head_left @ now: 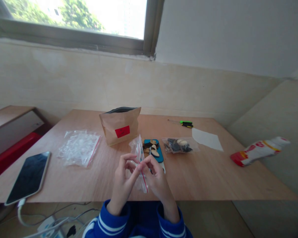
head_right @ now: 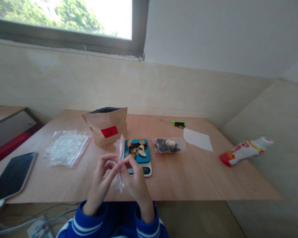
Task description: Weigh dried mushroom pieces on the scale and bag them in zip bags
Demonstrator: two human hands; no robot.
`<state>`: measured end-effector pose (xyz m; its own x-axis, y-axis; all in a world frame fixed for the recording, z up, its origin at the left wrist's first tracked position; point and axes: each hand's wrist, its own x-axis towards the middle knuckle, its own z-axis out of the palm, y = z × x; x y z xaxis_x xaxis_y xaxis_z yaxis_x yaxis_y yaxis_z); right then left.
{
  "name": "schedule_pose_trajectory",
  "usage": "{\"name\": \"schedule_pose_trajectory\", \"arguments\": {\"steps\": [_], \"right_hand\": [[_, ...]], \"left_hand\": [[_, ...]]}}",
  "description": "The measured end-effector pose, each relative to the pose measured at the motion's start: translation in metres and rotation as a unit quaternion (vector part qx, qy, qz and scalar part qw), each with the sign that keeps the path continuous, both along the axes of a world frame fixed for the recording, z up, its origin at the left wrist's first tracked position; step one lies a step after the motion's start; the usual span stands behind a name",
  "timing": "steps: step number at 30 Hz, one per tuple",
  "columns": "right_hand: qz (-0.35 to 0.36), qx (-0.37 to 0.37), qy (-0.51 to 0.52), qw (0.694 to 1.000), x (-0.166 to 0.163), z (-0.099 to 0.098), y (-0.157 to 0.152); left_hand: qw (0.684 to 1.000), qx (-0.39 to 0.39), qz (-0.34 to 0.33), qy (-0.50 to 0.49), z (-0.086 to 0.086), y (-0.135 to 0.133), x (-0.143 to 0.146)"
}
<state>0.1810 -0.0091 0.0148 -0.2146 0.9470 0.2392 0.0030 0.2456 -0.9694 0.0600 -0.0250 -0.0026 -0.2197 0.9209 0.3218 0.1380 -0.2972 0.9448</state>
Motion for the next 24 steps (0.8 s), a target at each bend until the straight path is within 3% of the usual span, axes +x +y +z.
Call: {"name": "schedule_pose_trajectory", "arguments": {"steps": [4, 11, 14, 17, 19, 21, 24], "right_hand": [[0.023, 0.010, -0.008, 1.000, 0.001, 0.000, -0.002], [0.007, 0.008, -0.001, 1.000, -0.003, 0.000, -0.003], [-0.049, -0.001, 0.043, 0.998, 0.000, -0.001, 0.002], [-0.163, -0.019, 0.077, 0.983, 0.009, -0.007, 0.009], [-0.190, -0.029, 0.070, 0.979, 0.016, -0.012, 0.013], [-0.153, -0.024, 0.041, 0.987, 0.022, -0.013, 0.014], [-0.042, 0.017, -0.024, 0.999, 0.027, -0.016, 0.014]], "left_hand": [[0.998, -0.036, -0.045, -0.019, 0.000, 0.001, -0.001], [0.997, -0.020, -0.060, -0.046, -0.006, 0.007, -0.013], [1.000, -0.004, -0.007, -0.025, -0.003, 0.006, -0.018], [0.993, 0.043, 0.112, -0.004, 0.000, 0.004, -0.024], [0.982, 0.085, 0.169, 0.026, 0.001, 0.002, -0.028], [0.971, 0.122, 0.192, 0.067, 0.002, 0.001, -0.030], [0.947, 0.171, 0.237, 0.133, 0.003, 0.000, -0.034]]}}
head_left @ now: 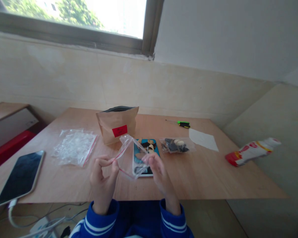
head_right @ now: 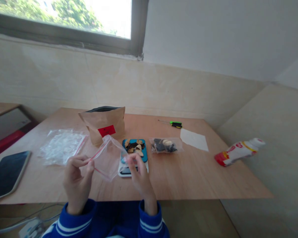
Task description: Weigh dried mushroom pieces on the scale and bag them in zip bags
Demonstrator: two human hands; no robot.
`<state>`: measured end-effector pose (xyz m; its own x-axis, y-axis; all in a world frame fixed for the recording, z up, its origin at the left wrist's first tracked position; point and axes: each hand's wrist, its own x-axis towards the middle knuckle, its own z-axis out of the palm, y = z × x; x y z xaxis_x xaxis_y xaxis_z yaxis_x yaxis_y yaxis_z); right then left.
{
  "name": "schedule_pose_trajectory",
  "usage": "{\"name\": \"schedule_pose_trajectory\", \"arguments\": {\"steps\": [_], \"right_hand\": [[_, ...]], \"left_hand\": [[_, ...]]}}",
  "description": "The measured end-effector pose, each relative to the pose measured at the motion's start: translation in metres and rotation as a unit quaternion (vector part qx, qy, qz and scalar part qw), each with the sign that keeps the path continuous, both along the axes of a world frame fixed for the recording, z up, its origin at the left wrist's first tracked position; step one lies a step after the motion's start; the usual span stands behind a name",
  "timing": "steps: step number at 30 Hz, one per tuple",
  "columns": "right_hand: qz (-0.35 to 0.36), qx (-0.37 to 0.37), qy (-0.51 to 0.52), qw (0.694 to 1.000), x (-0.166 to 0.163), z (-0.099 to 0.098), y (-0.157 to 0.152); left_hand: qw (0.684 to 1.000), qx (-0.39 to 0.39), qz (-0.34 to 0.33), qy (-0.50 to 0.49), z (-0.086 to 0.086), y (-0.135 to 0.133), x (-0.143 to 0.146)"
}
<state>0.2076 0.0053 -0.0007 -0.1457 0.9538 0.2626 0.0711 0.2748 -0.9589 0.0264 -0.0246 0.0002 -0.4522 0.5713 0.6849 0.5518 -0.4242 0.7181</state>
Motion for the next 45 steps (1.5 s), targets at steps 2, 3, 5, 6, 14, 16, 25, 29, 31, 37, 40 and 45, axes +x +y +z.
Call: {"name": "schedule_pose_trajectory", "arguments": {"steps": [2, 3, 5, 6, 14, 16, 25, 29, 31, 37, 40, 45], "right_hand": [[0.017, 0.025, -0.062, 0.998, 0.001, -0.006, 0.005], [-0.004, 0.036, -0.099, 0.994, 0.002, -0.011, 0.009], [-0.068, 0.060, -0.186, 0.978, 0.002, -0.024, 0.021], [-0.093, 0.072, -0.228, 0.966, 0.002, -0.032, 0.028], [-0.112, 0.123, -0.323, 0.932, 0.002, -0.066, 0.051], [-0.118, 0.123, -0.304, 0.937, 0.003, -0.066, 0.050], [-0.164, 0.102, -0.191, 0.962, 0.004, -0.047, 0.040], [-0.161, 0.124, -0.131, 0.970, -0.004, -0.015, 0.026], [-0.142, 0.136, -0.122, 0.973, -0.013, 0.003, 0.018], [-0.082, 0.148, -0.144, 0.975, -0.043, 0.024, 0.012], [-0.043, 0.133, -0.158, 0.977, -0.045, 0.023, 0.016], [0.003, 0.103, -0.184, 0.978, -0.037, 0.023, 0.019]], "left_hand": [[0.999, 0.015, 0.031, 0.036, 0.001, 0.000, -0.003], [0.998, 0.019, 0.037, 0.045, 0.002, 0.001, -0.004], [0.999, 0.016, 0.024, 0.045, 0.003, 0.002, -0.007], [0.999, 0.014, 0.008, 0.037, 0.002, 0.002, -0.008], [0.998, -0.058, 0.003, -0.013, -0.003, 0.000, -0.002], [0.995, -0.087, 0.035, -0.022, -0.003, 0.000, 0.001], [0.990, -0.121, 0.058, -0.050, 0.002, 0.010, 0.014], [0.984, -0.158, 0.041, -0.067, -0.006, 0.018, 0.020], [0.981, -0.179, 0.030, -0.070, -0.009, 0.022, 0.023], [0.974, -0.193, 0.013, -0.114, -0.008, 0.034, 0.031], [0.971, -0.175, 0.022, -0.161, -0.008, 0.038, 0.032], [0.965, -0.141, 0.015, -0.219, -0.010, 0.039, 0.033]]}}
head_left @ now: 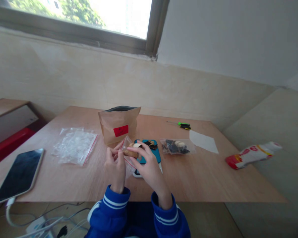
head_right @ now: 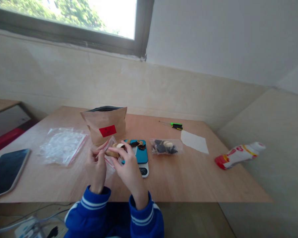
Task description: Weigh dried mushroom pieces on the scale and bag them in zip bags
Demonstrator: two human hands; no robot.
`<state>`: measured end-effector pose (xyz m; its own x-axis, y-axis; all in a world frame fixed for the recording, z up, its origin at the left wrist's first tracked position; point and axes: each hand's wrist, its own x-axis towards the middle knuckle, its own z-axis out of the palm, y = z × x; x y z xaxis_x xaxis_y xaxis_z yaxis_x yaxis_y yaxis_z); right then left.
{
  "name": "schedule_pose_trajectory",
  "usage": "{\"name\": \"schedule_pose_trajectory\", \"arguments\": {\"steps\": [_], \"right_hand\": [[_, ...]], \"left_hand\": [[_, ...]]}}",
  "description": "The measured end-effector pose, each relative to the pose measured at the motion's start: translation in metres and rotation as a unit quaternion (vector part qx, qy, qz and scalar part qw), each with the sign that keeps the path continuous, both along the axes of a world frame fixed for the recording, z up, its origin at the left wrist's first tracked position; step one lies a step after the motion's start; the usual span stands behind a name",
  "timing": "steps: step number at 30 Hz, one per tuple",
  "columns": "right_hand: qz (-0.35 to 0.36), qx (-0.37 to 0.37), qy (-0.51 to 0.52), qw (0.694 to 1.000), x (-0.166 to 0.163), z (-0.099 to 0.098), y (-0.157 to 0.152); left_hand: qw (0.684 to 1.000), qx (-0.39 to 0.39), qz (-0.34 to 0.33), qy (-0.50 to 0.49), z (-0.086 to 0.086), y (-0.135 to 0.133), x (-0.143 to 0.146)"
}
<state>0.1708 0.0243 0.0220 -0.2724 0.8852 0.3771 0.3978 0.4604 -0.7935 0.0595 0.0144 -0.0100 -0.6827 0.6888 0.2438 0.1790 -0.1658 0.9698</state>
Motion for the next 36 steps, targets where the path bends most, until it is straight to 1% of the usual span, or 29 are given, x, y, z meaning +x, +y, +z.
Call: {"name": "schedule_pose_trajectory", "arguments": {"steps": [3, 5, 7, 9, 10, 11, 13, 14, 16, 19, 21, 24, 28, 32, 36], "right_hand": [[0.021, -0.021, -0.032, 0.999, 0.002, 0.004, -0.004], [0.068, -0.037, -0.036, 0.996, 0.001, 0.009, -0.008], [0.129, -0.046, -0.008, 0.991, 0.001, 0.014, -0.011], [0.157, -0.040, 0.046, 0.986, 0.002, 0.016, -0.008], [0.146, -0.030, 0.075, 0.986, 0.003, 0.014, -0.004], [0.117, -0.017, 0.096, 0.988, 0.004, 0.010, 0.002], [0.033, 0.013, 0.098, 0.995, 0.006, -0.004, 0.021], [-0.008, 0.024, 0.069, 0.997, 0.007, -0.014, 0.032], [-0.052, 0.025, -0.038, 0.998, 0.008, -0.034, 0.053], [-0.069, -0.004, -0.189, 0.980, 0.007, -0.059, 0.075], [-0.070, -0.003, -0.242, 0.968, 0.007, -0.067, 0.080], [-0.059, 0.019, -0.248, 0.967, 0.009, -0.069, 0.080], [-0.043, 0.018, -0.202, 0.978, 0.015, -0.065, 0.078], [-0.065, 0.008, -0.122, 0.990, 0.019, -0.058, 0.076], [-0.095, -0.006, -0.012, 0.995, 0.021, -0.045, 0.069]], "left_hand": [[1.000, 0.005, 0.007, -0.008, -0.003, -0.002, 0.001], [1.000, 0.001, 0.006, -0.012, -0.005, -0.003, 0.002], [1.000, -0.005, 0.007, -0.021, -0.008, -0.004, 0.002], [0.999, 0.000, 0.007, -0.036, -0.011, -0.003, 0.002], [0.999, 0.007, 0.006, -0.045, -0.012, -0.003, 0.001], [0.998, 0.015, 0.003, -0.055, -0.012, -0.003, 0.001], [0.997, 0.030, 0.002, -0.072, -0.013, -0.002, 0.001], [0.997, 0.034, 0.004, -0.076, -0.014, -0.002, 0.000], [0.997, 0.038, 0.011, -0.073, -0.014, -0.003, -0.001], [0.996, 0.039, 0.014, -0.074, -0.015, -0.004, -0.002], [0.996, 0.045, 0.007, -0.083, -0.015, -0.005, -0.003], [0.995, 0.052, -0.002, -0.089, -0.016, -0.006, -0.004], [0.994, 0.054, -0.003, -0.091, -0.016, -0.005, -0.004], [0.994, 0.053, -0.009, -0.095, -0.016, -0.005, -0.003], [0.994, 0.049, -0.023, -0.097, -0.019, -0.004, -0.003]]}}
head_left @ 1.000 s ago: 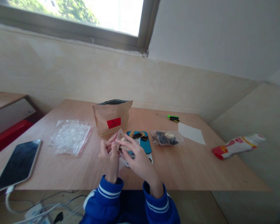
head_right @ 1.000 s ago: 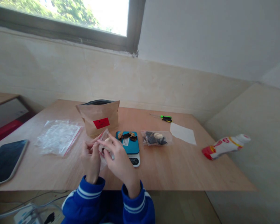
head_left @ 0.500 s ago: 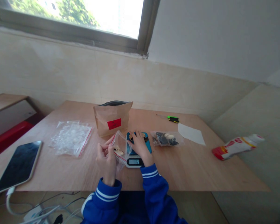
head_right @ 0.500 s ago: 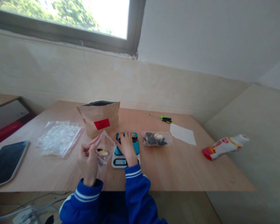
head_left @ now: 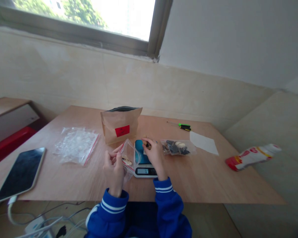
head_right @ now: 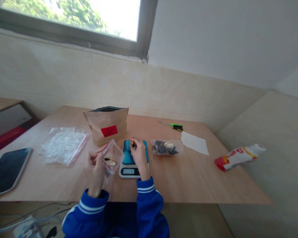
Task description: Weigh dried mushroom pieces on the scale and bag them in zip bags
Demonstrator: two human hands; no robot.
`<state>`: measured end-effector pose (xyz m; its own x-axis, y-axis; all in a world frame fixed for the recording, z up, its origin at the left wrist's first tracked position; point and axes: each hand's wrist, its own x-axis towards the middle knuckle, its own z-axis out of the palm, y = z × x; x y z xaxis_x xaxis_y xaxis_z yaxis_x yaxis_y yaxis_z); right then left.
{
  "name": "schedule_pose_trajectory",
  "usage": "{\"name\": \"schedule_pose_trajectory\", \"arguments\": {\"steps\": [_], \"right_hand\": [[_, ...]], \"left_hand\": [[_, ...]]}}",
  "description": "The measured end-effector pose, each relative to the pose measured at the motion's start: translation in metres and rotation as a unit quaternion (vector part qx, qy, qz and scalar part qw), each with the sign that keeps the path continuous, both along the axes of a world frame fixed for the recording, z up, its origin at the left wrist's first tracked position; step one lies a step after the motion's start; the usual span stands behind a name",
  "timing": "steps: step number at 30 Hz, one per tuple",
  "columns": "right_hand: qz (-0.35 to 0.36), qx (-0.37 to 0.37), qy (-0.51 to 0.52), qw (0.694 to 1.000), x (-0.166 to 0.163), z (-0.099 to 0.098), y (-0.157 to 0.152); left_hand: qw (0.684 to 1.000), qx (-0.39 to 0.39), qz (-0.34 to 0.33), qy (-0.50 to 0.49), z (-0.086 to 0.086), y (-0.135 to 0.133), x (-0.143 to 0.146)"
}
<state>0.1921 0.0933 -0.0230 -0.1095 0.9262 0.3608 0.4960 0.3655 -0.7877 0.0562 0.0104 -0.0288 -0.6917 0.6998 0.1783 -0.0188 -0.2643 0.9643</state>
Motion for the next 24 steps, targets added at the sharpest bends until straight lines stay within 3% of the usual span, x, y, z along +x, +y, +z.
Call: {"name": "schedule_pose_trajectory", "arguments": {"steps": [2, 6, 9, 13, 16, 20, 24], "right_hand": [[0.000, -0.015, 0.104, 0.994, -0.001, 0.009, -0.007], [0.055, -0.078, 0.291, 0.952, -0.007, 0.029, -0.029], [0.138, -0.098, 0.269, 0.948, -0.014, 0.043, -0.046], [0.213, -0.056, 0.136, 0.966, -0.015, 0.049, -0.053], [0.144, -0.012, 0.079, 0.986, -0.004, 0.037, -0.040], [-0.028, 0.035, -0.067, 0.997, 0.018, -0.001, -0.014], [-0.062, 0.031, -0.149, 0.986, 0.029, -0.035, -0.001]], "left_hand": [[1.000, 0.002, -0.003, 0.004, -0.001, 0.001, 0.000], [1.000, 0.000, -0.006, 0.001, -0.001, 0.002, 0.001], [1.000, -0.014, -0.012, -0.006, 0.001, 0.000, 0.002], [0.999, -0.031, -0.020, -0.011, 0.004, -0.003, 0.001], [0.999, -0.041, -0.018, -0.001, 0.005, -0.004, -0.002], [0.999, -0.040, 0.003, 0.011, 0.005, -0.003, -0.005], [1.000, -0.030, -0.003, 0.005, 0.004, -0.002, -0.004]]}}
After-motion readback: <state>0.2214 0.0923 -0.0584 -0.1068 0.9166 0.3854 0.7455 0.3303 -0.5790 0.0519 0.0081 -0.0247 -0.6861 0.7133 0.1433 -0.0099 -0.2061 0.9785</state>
